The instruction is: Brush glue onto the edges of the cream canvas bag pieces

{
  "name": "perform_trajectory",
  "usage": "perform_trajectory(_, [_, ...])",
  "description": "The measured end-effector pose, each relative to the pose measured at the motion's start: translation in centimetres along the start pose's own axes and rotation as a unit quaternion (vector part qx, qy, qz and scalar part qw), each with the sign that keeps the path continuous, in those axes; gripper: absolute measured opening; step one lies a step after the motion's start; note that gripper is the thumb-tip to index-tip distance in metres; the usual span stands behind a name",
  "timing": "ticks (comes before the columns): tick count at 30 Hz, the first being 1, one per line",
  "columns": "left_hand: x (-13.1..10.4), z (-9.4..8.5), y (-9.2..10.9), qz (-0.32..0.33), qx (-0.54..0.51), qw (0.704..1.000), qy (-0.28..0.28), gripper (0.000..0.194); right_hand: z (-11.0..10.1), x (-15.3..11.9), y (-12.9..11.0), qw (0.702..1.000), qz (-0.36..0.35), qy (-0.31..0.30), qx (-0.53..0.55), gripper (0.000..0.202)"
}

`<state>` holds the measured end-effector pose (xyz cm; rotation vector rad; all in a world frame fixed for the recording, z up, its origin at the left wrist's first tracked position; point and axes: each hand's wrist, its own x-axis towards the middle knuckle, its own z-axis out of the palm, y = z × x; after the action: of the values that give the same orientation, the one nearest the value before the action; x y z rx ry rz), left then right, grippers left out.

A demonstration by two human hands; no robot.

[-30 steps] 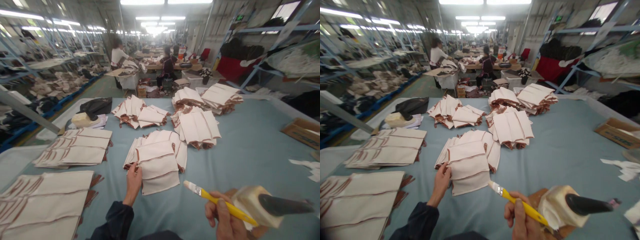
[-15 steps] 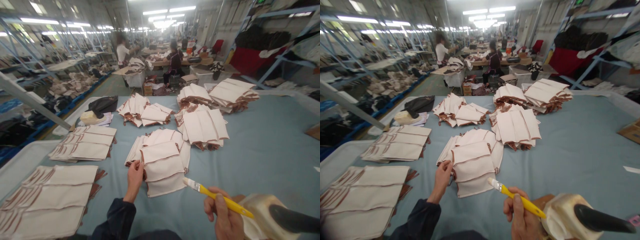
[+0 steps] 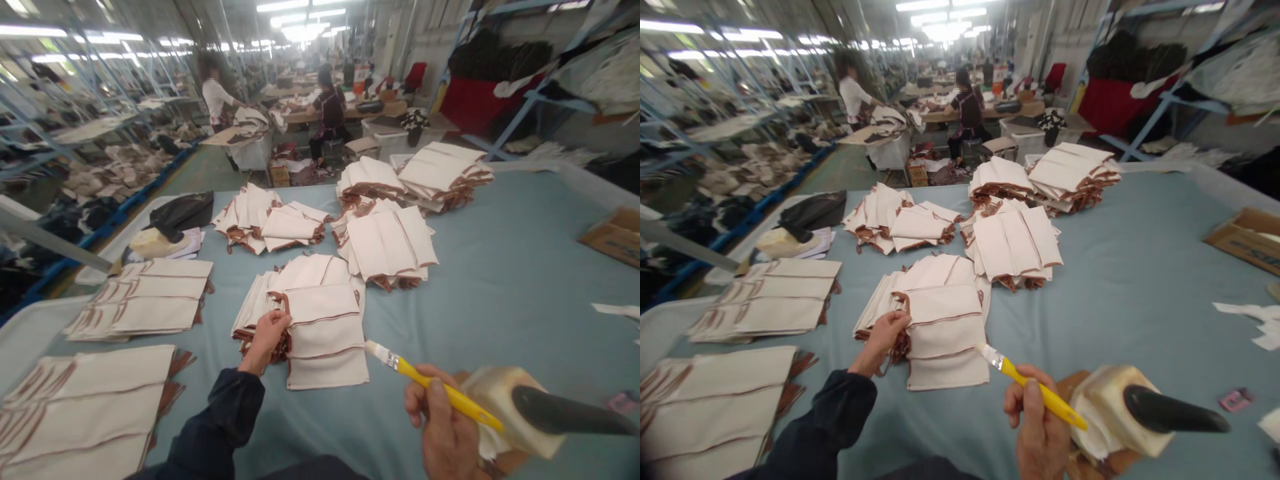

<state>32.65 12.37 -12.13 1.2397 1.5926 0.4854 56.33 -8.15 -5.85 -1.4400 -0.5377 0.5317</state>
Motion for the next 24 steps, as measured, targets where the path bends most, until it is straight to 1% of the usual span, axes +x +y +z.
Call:
perform_trajectory(3, [-2.2, 1.2, 1.6, 0.024, -0.029, 0.996, -0.077, 0.022, 0.1, 0.4, 0.3, 0.998, -0.06, 0.001, -0.011, 0.032])
perform_trajectory(5, [-4.6, 1.7, 2.7, 0.06, -0.048, 0.989, -0.129, 0.016, 0.0, 0.8, 0.6, 0.993, -0.113, -0.014, -0.041, 0.027])
perform_trajectory(7, [-7.3, 1.8, 3.5, 0.098, -0.06, 0.98, -0.163, 0.015, -0.3, 1.5, 0.5, 0.981, -0.171, -0.035, -0.089, 0.022])
perform_trajectory(10, [-11.1, 1.4, 4.4, 0.128, -0.052, 0.974, -0.18, 0.019, 0.0, 2.8, -0.4, 0.946, -0.268, -0.084, -0.162, 0.018])
perform_trajectory(12, [-13.3, 0.9, 5.0, 0.163, -0.021, 0.967, -0.196, 0.019, 1.0, 3.5, -1.4, 0.916, -0.329, -0.125, -0.193, 0.018])
perform_trajectory(13, [-14.3, 0.6, 5.3, 0.19, -0.003, 0.96, -0.203, 0.017, 1.7, 3.7, -1.9, 0.903, -0.347, -0.149, -0.204, 0.018])
perform_trajectory(14, [-15.3, 0.4, 5.7, 0.222, 0.015, 0.953, -0.207, 0.017, 2.5, 3.8, -2.2, 0.894, -0.354, -0.174, -0.211, 0.018])
perform_trajectory(16, [-16.9, 0.0, 6.3, 0.289, 0.037, 0.935, -0.202, 0.023, 4.2, 3.4, -2.2, 0.888, -0.352, -0.215, -0.205, 0.019])
perform_trajectory(18, [-18.1, -0.4, 6.7, 0.339, 0.044, 0.92, -0.192, 0.029, 5.2, 2.4, -1.6, 0.89, -0.347, -0.231, -0.187, 0.02])
perform_trajectory(19, [-18.6, -0.6, 6.7, 0.349, 0.043, 0.916, -0.194, 0.031, 5.4, 1.7, -1.1, 0.892, -0.345, -0.228, -0.182, 0.021])
perform_trajectory(21, [-19.3, -0.9, 6.4, 0.34, 0.038, 0.918, -0.201, 0.03, 5.2, 0.4, -0.3, 0.896, -0.349, -0.206, -0.181, 0.022])
perform_trajectory(24, [-19.6, -1.4, 5.6, 0.275, 0.036, 0.939, -0.203, 0.021, 4.5, -0.9, -0.2, 0.89, -0.377, -0.188, -0.175, 0.022])
